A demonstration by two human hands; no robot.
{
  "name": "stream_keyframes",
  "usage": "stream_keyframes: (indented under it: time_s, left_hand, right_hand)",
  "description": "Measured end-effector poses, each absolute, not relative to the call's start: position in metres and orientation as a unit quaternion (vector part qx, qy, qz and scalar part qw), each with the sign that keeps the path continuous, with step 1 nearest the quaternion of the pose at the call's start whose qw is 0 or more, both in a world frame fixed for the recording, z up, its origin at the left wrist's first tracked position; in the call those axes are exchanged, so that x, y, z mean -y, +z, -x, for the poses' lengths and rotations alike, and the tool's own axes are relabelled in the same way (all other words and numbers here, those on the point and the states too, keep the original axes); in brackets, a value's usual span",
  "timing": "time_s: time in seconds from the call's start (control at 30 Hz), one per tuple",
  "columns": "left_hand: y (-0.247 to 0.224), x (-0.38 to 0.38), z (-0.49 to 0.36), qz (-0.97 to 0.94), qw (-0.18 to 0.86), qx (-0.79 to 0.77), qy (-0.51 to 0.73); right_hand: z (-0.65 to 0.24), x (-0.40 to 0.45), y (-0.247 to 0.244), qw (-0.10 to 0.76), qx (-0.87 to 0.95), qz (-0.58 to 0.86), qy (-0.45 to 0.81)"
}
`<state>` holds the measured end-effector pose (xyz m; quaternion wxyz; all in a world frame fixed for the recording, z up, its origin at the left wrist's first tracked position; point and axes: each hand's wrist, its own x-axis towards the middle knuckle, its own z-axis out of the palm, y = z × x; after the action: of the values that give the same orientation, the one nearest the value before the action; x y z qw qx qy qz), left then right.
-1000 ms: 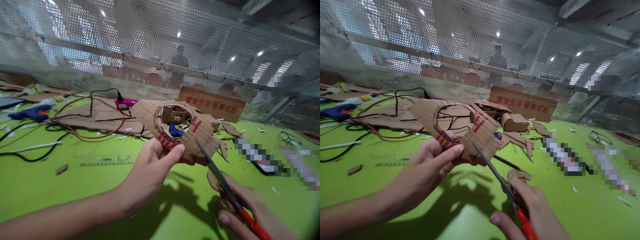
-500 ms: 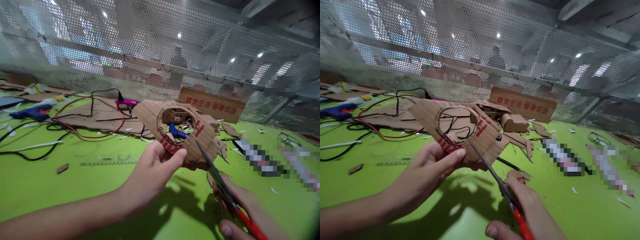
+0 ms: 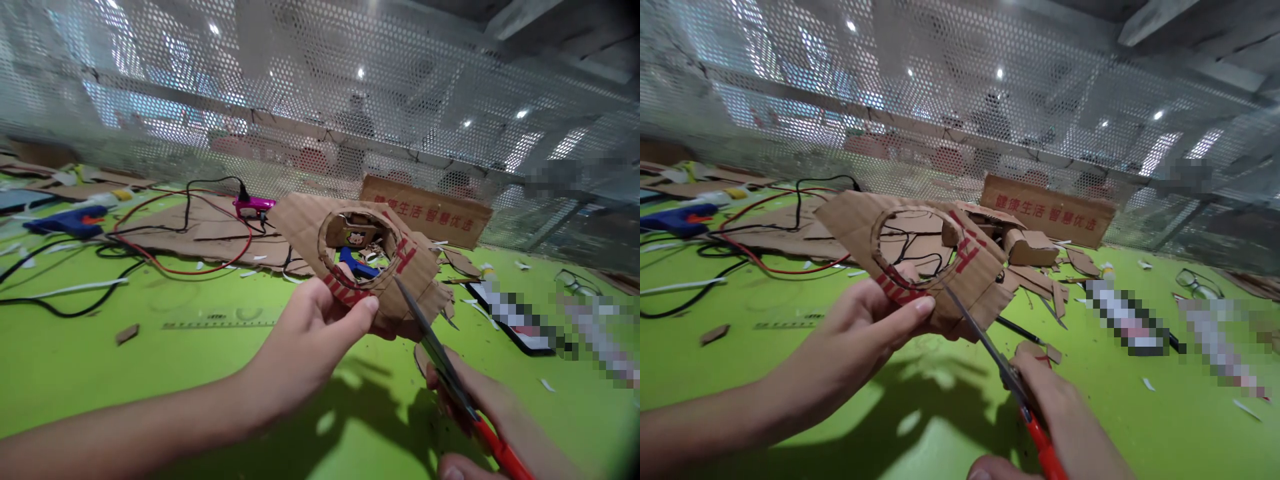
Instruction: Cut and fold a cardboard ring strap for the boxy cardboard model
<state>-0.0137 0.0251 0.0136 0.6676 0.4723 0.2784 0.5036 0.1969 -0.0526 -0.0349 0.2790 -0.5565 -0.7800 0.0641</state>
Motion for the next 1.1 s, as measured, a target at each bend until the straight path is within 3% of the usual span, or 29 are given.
stream_keyframes:
  time_s: [0.17,0.5,0.7,1.1]
  left_hand:
    - [0.018,-0.024,0.014,-0.469,0.675,-0.307,0.480]
    - [0.015,-0.025,0.015,-0.482,0.673,-0.304,0.471]
    - [0.022,-0.023,0.013,-0.477,0.681,-0.298,0.470]
    - [0.018,-0.023,0.015,-0.487,0.679,-0.289,0.467]
  right_hand:
    - [-0.179,0.044,-0.014,0.268,0.797,0.526,0.122]
    - [-0.188,0.044,-0.023,0.264,0.800,0.526,0.113]
    - [-0.182,0.042,-0.014,0.257,0.793,0.518,0.193]
    - [-0.178,0.040,-0.011,0.265,0.798,0.525,0.134]
